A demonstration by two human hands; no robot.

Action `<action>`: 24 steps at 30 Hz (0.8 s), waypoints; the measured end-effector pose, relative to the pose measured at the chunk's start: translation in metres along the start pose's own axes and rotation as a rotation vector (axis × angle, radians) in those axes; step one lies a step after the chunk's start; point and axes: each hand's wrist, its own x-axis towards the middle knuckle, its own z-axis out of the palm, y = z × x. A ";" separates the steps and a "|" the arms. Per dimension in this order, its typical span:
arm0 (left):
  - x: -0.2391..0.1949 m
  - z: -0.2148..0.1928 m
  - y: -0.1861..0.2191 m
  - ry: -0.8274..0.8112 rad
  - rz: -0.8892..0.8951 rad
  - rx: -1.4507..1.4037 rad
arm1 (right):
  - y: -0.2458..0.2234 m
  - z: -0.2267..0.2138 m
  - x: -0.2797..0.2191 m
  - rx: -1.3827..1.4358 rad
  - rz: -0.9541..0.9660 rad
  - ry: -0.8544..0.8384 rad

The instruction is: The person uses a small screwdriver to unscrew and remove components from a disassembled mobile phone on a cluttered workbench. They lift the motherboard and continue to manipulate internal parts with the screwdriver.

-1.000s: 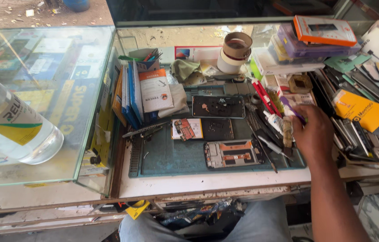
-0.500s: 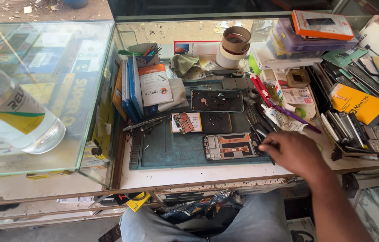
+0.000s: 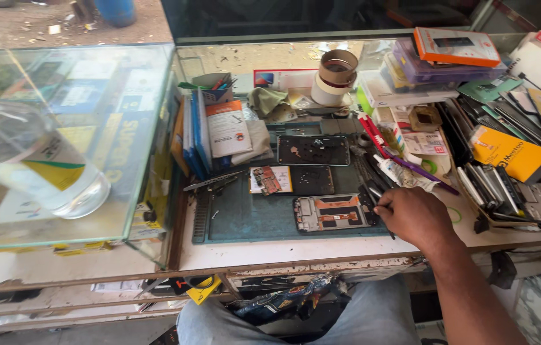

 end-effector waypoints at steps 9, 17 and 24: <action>-0.023 -0.010 0.008 0.040 0.017 0.025 | 0.009 0.008 0.013 -0.004 0.060 -0.059; -0.029 -0.004 0.008 0.018 0.045 0.076 | 0.044 0.019 0.024 0.425 0.098 -0.077; -0.053 0.012 0.068 -0.110 0.201 0.225 | 0.049 0.017 0.027 1.312 -0.294 -0.167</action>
